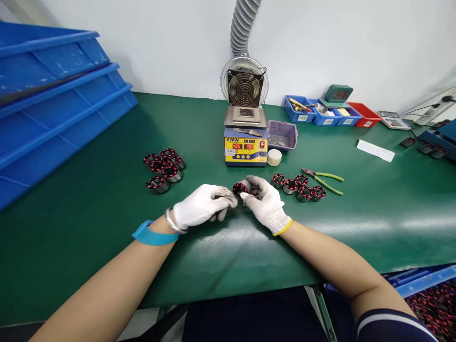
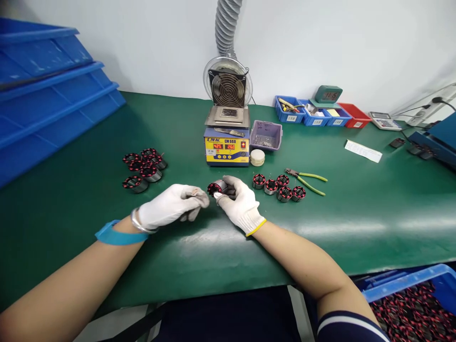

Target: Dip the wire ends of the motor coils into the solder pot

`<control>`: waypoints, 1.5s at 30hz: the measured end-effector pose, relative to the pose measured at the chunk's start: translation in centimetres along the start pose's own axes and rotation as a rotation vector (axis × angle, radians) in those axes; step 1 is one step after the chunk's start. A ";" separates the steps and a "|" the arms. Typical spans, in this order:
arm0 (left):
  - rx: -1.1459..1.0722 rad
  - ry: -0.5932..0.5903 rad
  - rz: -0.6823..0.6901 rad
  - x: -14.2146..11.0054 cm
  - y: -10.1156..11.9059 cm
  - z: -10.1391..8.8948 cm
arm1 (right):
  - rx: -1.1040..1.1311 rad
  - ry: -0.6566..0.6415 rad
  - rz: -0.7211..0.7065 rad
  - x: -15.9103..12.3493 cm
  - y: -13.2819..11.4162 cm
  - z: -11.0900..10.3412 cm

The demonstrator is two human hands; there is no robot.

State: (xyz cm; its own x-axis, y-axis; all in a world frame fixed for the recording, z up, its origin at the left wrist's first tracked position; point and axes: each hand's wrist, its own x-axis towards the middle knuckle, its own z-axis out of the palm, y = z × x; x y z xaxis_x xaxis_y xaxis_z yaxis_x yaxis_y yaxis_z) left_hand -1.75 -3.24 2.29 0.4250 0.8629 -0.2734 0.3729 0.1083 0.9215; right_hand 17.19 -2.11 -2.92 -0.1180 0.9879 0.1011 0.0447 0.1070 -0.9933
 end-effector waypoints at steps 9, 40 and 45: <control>-0.076 0.351 0.204 1.0 -0.9 -0.1 | 0.133 0.038 0.017 0.4 0.4 0.2; -0.088 0.365 0.234 4.4 -3.1 2.2 | -1.241 0.144 -0.471 18.4 -13.3 -3.1; 0.008 0.351 0.243 4.2 -2.8 2.2 | -1.645 0.068 -0.396 23.6 -14.9 -1.2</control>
State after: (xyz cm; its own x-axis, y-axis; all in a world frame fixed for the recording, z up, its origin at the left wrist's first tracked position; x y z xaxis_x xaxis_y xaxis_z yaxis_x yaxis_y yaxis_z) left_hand 0.76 -0.99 -2.04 0.1953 0.9787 0.0634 0.3036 -0.1218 0.9450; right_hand 14.92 19.79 14.31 -0.3365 0.8715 0.3567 0.9392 0.2832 0.1942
